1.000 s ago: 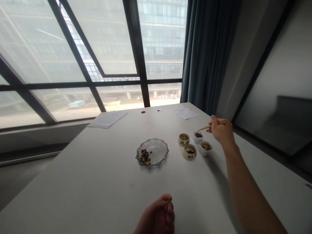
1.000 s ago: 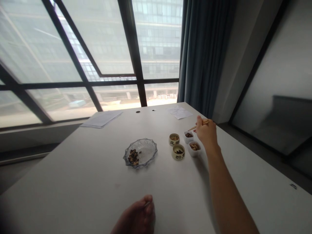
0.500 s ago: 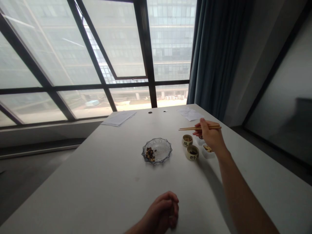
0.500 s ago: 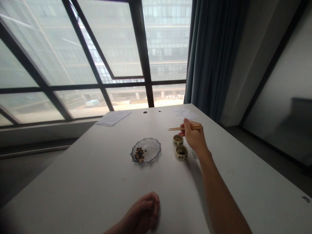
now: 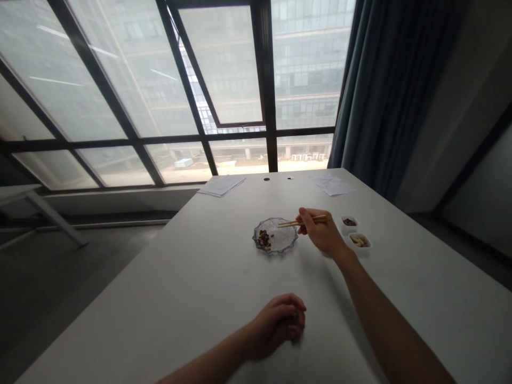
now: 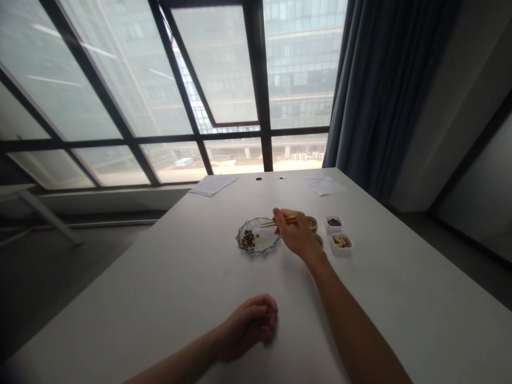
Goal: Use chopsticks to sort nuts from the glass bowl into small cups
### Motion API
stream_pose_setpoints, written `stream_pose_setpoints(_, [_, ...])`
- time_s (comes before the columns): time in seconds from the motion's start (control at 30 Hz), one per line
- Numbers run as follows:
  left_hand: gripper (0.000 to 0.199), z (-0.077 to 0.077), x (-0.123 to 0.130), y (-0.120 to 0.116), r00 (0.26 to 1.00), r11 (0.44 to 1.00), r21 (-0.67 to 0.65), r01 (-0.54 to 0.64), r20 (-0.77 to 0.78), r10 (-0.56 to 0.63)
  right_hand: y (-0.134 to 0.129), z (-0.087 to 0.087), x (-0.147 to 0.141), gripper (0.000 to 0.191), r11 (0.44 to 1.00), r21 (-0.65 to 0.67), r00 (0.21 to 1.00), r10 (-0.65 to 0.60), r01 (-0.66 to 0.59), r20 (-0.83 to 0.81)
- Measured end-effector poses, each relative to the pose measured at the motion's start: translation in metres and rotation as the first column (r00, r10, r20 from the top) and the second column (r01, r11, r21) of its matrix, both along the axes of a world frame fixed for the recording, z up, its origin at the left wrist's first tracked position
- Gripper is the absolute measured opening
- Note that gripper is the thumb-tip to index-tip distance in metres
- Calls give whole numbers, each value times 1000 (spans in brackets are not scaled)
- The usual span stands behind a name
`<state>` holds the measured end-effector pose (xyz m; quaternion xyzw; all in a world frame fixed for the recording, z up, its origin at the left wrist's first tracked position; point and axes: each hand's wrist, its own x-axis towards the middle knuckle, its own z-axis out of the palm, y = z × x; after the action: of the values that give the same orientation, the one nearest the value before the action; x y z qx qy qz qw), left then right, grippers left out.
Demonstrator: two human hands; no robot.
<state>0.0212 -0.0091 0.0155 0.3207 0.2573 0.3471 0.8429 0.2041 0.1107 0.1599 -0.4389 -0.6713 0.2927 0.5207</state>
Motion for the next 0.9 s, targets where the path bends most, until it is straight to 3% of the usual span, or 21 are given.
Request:
stream_pose_setpoints(0.2, [23,2,0,1,999,999,24,39,-36,-38,1,-13,-15,52,999,-23,999,33,-32,39])
stream_pose_setpoints(0.53, [24,0,-1,3,996,997,40,70,-64,-67,7,-31,-22,55,995,-93,998,40,-45,-56])
stream_pose_setpoints(0.73, [23,1,-3,1,995,996,25,83,-62,-81,-10,-39,-14,46,988,65,991,136,-137,9])
stream_pose_setpoints(0.9, [26,0,-4,0,992,994,16,109,-61,-108,-24,-67,5,34,937,243,968,234,-250,91])
